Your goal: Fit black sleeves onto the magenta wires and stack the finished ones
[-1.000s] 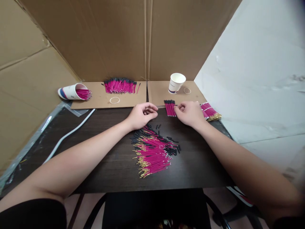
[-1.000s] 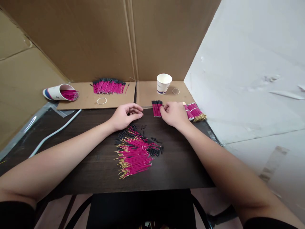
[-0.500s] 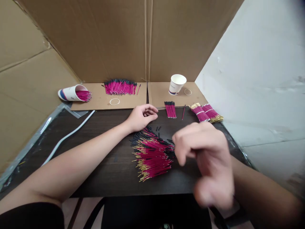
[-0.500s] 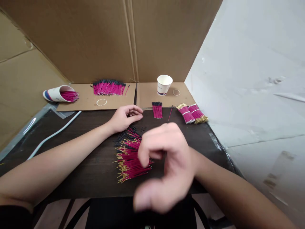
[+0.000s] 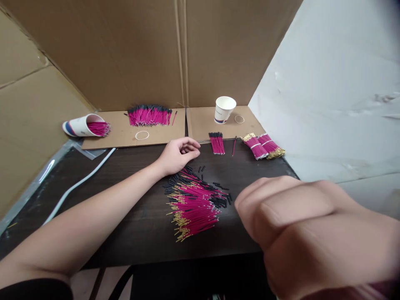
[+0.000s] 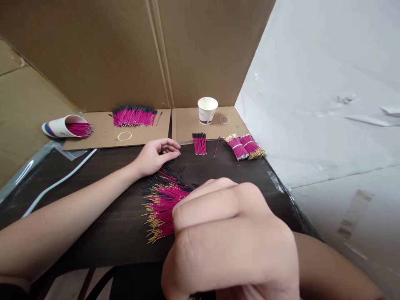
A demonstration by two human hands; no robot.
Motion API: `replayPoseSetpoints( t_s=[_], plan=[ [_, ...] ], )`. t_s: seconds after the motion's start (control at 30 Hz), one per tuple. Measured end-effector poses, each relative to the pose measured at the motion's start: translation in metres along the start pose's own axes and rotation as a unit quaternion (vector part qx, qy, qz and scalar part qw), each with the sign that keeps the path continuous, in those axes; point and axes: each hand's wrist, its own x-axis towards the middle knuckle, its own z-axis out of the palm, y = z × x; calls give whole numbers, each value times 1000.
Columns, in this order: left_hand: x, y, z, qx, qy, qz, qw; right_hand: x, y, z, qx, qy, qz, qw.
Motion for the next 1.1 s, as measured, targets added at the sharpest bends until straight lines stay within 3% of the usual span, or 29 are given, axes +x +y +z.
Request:
replayPoseSetpoints(
  t_s=[0.1,0.23,0.33,0.43,0.5,0.53,0.63,0.67,0.73,0.8,1.1],
  plan=[
    [0,-1,0,-2,0,2,1000,-5,-2,5,13,61,-20,998],
    [1,0,0,3,0,0,1000,-10,-1,19,-9,133,49,990],
    [0,1,0,4,-1,-2,1000,-15,21,18,-55,223,93,969],
    [0,3,0,7,-8,-2,1000,-19,69,3,-98,65,122,986],
    [0,4,0,11,-10,0,1000,-21,108,-11,-216,35,176,960],
    [0,3,1,10,-4,1,1000,-22,126,-17,-298,20,210,931],
    [0,2,2,12,3,0,1000,-26,169,-30,-512,-21,316,798],
    [0,2,2,14,3,0,1000,-27,179,-33,-546,-41,339,765],
    [0,1,3,15,2,1,1000,-30,194,-37,-581,-63,360,727],
    [0,1,3,13,2,3,1000,-33,203,-39,-594,-74,370,711],
    [1,0,6,3,1,3,1000,-37,220,-39,-587,-90,390,703]
  ],
)
